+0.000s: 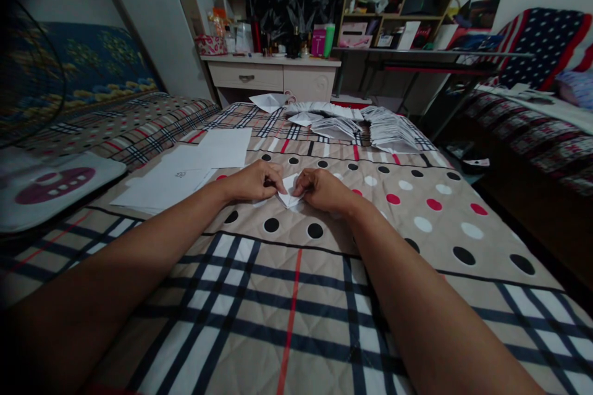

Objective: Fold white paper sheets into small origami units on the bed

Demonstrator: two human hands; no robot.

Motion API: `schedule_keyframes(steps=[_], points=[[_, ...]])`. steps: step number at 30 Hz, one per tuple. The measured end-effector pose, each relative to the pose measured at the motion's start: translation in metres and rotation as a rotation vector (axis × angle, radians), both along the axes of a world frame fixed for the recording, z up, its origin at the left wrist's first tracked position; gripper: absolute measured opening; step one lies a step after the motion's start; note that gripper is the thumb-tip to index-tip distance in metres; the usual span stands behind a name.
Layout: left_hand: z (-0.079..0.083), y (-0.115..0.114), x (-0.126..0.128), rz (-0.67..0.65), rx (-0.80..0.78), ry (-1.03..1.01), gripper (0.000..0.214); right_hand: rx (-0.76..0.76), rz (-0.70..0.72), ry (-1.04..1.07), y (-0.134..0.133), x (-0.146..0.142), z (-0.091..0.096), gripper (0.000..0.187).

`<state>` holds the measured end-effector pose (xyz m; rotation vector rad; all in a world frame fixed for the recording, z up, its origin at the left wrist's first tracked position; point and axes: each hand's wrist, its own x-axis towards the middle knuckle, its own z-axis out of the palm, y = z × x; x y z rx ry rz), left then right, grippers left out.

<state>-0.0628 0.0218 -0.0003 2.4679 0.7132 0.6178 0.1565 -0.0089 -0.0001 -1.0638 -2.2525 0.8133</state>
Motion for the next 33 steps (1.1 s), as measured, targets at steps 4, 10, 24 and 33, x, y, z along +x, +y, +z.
schedule_keyframes(steps=[4, 10, 24, 33], points=[[0.0, 0.001, 0.0, -0.019, 0.001, 0.0, 0.034, -0.067, -0.013, 0.005, 0.0, 0.001, 0.004, 0.017], [0.0, 0.004, -0.001, -0.042, 0.02, 0.039, 0.034, -0.077, -0.024, 0.025, 0.004, -0.001, -0.001, 0.012], [-0.007, 0.003, 0.005, 0.084, -0.059, 0.015, 0.014, 0.07, -0.334, -0.159, 0.002, -0.006, -0.008, 0.051], [-0.017, 0.004, 0.005, 0.363, -0.156, -0.103, 0.072, -0.138, -0.431, -0.02, 0.004, -0.002, -0.01, 0.026]])
